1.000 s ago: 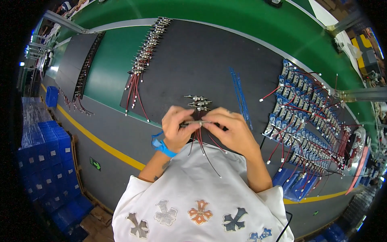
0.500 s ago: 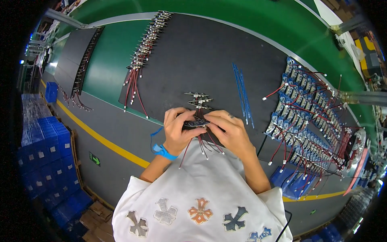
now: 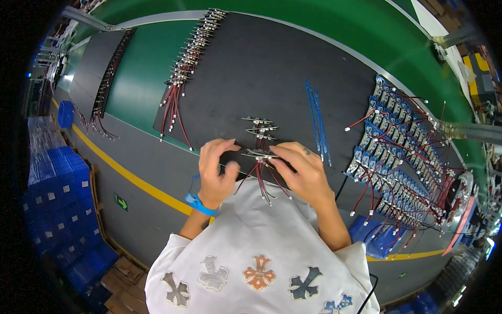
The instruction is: The person arranges and assembles circuit boards with wires by hand on an electronics production line.
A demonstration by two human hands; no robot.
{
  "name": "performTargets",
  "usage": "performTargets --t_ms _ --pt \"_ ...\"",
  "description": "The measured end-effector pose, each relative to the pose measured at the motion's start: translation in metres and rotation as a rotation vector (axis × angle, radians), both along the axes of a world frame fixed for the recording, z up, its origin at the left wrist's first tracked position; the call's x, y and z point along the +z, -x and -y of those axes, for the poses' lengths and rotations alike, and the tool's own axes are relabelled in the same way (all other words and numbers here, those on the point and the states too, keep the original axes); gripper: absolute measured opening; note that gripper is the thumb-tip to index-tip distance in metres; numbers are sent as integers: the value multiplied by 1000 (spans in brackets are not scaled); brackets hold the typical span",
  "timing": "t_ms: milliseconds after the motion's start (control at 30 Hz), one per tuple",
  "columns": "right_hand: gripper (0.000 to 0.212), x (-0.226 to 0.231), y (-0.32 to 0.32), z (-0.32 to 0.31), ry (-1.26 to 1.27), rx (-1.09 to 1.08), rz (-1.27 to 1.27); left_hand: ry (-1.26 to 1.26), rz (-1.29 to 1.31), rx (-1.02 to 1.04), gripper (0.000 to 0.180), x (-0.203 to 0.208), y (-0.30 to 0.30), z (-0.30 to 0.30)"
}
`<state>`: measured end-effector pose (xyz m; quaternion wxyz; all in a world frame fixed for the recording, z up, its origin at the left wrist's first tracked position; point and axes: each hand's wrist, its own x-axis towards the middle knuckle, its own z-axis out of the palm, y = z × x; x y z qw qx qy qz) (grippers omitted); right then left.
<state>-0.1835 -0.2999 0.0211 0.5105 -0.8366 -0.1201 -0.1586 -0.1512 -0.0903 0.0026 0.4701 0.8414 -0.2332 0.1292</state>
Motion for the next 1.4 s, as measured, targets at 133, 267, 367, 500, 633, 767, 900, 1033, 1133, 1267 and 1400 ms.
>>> performTargets --t_ms 133,267,367,500,633,767,900,1033,1133,1267,1400 --pt "26 4 11 6 -94 -9 -128 -70 -55 -111 30 5 -10 -2" --pt "27 -1 19 9 -127 44 -147 -233 84 -227 28 2 -19 2" --pt "26 2 21 11 -117 64 -164 -187 64 -256 20 7 -26 -1" --pt "26 9 18 11 -113 90 -121 -132 28 -212 14 9 -35 1" --pt "23 18 11 7 -124 72 -227 -189 47 -131 15 5 -43 5" --pt "19 13 -7 3 -45 57 -280 -92 -31 -24 16 1 -41 2" --pt "18 1 -15 0 190 69 -103 4 -153 197 13 2 -20 -10" --pt "17 5 -15 -4 266 33 -109 -152 -154 130 27 17 13 3" --pt "19 5 -12 -7 218 -4 -130 -249 -84 142 36 5 21 17" --pt "24 11 -8 -9 105 -70 -151 -245 -102 137 36 3 22 21" --pt "25 13 -1 -3 133 91 -150 -195 -140 117 36 6 28 17"
